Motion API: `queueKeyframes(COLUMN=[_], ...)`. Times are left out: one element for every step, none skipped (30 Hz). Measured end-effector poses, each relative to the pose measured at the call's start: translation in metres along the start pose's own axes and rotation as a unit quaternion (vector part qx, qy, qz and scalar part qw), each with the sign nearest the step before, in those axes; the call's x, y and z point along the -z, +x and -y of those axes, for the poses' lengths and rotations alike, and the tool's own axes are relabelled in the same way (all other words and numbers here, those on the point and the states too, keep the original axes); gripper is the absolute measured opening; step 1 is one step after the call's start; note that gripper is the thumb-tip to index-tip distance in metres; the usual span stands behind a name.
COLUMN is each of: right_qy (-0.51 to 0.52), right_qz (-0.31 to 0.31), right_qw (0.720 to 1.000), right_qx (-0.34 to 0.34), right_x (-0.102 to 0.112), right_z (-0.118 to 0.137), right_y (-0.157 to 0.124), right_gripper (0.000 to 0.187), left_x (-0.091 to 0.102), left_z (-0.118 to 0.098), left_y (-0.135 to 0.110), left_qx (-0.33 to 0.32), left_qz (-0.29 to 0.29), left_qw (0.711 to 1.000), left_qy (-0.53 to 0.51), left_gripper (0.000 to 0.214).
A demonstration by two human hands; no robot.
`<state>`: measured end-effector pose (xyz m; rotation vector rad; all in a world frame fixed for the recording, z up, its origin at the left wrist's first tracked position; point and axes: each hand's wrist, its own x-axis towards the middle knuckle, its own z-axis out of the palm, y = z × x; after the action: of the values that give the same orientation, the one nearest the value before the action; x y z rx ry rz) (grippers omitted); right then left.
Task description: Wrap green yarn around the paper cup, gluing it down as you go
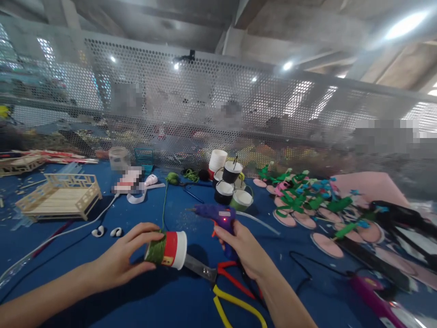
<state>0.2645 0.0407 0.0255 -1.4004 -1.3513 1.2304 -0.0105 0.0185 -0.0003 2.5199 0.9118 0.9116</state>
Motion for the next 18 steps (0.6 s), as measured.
queueKeyframes(right_qy=[0.005,0.004,-0.004,-0.019,-0.039,-0.062,-0.085,-0.108,-0.129,-0.152,-0.183,-0.220,-0.257,-0.290,-0.313,-0.329,-0.343,-0.362], right_qz=[0.000,0.007,0.018,0.034,0.047,0.054,0.053,0.046,0.035,0.024,0.013,0.005,0.001,0.000,0.000,0.006,0.014,0.020], right_qw=[1.000,1.000,1.000,0.999,0.997,0.995,0.993,0.991,0.989,0.985,0.978,0.966,0.952,0.935,0.922,0.911,0.901,0.888], right_qx=[0.004,0.011,0.023,0.035,0.045,0.051,0.055,0.058,0.063,0.075,0.101,0.133,0.169,0.202,0.227,0.248,0.266,0.283], right_x=[-0.002,-0.004,-0.007,-0.009,-0.011,-0.013,-0.015,-0.016,-0.018,-0.019,-0.019,-0.019,-0.018,-0.017,-0.015,-0.012,-0.009,-0.006], right_z=[0.005,0.009,0.013,0.016,0.018,0.019,0.018,0.016,0.012,0.007,0.002,-0.004,-0.010,-0.015,-0.019,-0.022,-0.025,-0.027], right_y=[-0.001,-0.002,-0.004,-0.006,-0.008,-0.011,-0.013,-0.015,-0.017,-0.019,-0.020,-0.021,-0.021,-0.022,-0.022,-0.023,-0.023,-0.024], right_gripper=[0.032,0.032,0.031,0.030,0.030,0.030,0.031,0.032,0.032,0.032,0.031,0.030,0.028,0.026,0.024,0.024,0.025,0.026], left_x=[0.002,0.003,0.004,0.004,0.004,0.003,0.002,0.000,-0.002,-0.003,-0.005,-0.006,-0.006,-0.006,-0.006,-0.006,-0.006,-0.006], left_z=[-0.001,-0.001,-0.002,-0.001,0.000,0.001,0.003,0.005,0.008,0.010,0.013,0.015,0.017,0.019,0.020,0.020,0.020,0.020], left_y=[0.004,0.007,0.011,0.014,0.016,0.017,0.017,0.017,0.016,0.015,0.014,0.013,0.013,0.013,0.013,0.013,0.013,0.013], left_qx=[0.004,0.007,0.008,0.012,0.012,0.011,0.009,0.002,-0.006,-0.015,-0.028,-0.033,-0.033,-0.033,-0.032,-0.027,-0.023,-0.016], left_qz=[0.003,0.005,0.007,0.005,0.004,0.001,-0.003,-0.006,-0.011,-0.009,-0.007,-0.008,-0.004,-0.006,0.000,0.003,0.002,-0.003], left_qw=[1.000,1.000,1.000,1.000,1.000,1.000,1.000,1.000,1.000,1.000,1.000,0.999,0.999,0.999,0.999,1.000,1.000,1.000], left_qy=[-0.002,-0.003,-0.005,-0.004,-0.006,-0.008,-0.008,-0.007,-0.004,0.001,0.007,0.010,0.010,0.008,0.005,0.001,-0.005,-0.012], left_gripper=[0.040,0.039,0.038,0.038,0.038,0.038,0.037,0.037,0.036,0.035,0.034,0.033,0.035,0.037,0.038,0.038,0.039,0.038])
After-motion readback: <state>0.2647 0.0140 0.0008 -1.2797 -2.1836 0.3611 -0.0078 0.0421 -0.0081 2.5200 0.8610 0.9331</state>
